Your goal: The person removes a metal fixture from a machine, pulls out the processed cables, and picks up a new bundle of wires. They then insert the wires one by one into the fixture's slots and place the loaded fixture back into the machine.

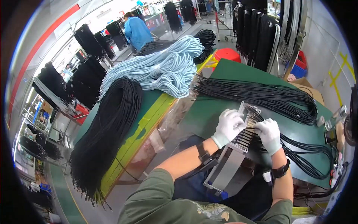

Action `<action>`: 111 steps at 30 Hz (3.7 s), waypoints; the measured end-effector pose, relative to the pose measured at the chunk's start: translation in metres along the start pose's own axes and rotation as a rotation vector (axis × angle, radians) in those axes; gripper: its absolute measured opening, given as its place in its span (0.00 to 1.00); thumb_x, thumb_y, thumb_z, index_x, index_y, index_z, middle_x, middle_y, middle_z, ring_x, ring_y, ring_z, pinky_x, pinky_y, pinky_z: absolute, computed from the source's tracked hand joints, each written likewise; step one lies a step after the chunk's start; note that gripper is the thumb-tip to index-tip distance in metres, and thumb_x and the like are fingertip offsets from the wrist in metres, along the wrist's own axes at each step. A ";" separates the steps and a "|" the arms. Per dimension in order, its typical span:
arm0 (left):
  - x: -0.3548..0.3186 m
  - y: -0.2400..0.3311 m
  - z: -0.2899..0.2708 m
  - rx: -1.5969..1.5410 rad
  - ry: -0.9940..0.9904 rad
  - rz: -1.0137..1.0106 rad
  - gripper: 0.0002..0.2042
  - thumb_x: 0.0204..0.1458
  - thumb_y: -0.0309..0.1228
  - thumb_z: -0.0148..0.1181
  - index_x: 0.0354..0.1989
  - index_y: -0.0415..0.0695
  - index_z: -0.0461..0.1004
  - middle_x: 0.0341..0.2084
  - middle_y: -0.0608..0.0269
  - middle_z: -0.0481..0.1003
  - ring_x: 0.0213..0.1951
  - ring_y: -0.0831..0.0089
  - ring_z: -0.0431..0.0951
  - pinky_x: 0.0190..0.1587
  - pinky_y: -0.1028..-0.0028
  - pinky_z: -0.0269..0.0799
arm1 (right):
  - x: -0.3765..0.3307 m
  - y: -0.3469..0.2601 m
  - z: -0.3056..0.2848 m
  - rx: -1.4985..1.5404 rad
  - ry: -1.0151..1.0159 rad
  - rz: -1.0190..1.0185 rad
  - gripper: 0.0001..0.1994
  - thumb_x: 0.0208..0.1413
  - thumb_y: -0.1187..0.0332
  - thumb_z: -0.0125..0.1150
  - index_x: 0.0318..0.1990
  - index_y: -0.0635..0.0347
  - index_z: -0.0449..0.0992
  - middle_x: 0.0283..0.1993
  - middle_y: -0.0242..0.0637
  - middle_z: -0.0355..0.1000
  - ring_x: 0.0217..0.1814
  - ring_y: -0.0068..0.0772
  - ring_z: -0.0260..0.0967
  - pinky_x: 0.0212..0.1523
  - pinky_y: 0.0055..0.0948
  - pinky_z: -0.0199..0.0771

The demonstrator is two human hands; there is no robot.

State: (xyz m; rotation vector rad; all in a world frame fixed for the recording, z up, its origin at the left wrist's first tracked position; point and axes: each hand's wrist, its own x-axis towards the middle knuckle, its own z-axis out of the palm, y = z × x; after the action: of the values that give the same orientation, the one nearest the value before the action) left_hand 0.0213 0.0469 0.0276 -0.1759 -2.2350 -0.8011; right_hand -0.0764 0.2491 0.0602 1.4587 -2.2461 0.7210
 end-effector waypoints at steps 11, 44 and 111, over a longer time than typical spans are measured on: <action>-0.002 0.000 -0.005 -0.103 0.163 -0.057 0.07 0.46 0.28 0.70 0.22 0.42 0.76 0.36 0.58 0.81 0.45 0.55 0.78 0.51 0.59 0.71 | -0.001 -0.006 -0.005 0.281 -0.112 0.177 0.08 0.45 0.65 0.70 0.31 0.55 0.79 0.29 0.36 0.76 0.36 0.45 0.71 0.40 0.40 0.69; -0.011 -0.005 0.002 0.022 -0.213 -0.256 0.12 0.54 0.38 0.64 0.44 0.49 0.84 0.50 0.49 0.78 0.55 0.52 0.74 0.59 0.59 0.67 | -0.011 0.005 0.012 -0.080 -0.144 0.152 0.06 0.54 0.62 0.62 0.32 0.52 0.80 0.28 0.35 0.75 0.38 0.43 0.72 0.43 0.40 0.70; -0.009 0.000 0.021 0.199 -0.188 0.006 0.14 0.41 0.45 0.72 0.37 0.58 0.85 0.42 0.60 0.75 0.55 0.49 0.68 0.61 0.50 0.62 | -0.007 0.028 0.015 0.110 -0.013 0.085 0.07 0.47 0.68 0.67 0.33 0.59 0.78 0.33 0.42 0.75 0.40 0.49 0.71 0.44 0.43 0.71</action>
State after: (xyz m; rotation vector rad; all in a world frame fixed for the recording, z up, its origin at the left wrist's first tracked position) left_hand 0.0145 0.0605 0.0103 -0.1676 -2.4737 -0.5739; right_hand -0.0999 0.2544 0.0380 1.4279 -2.3229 0.8769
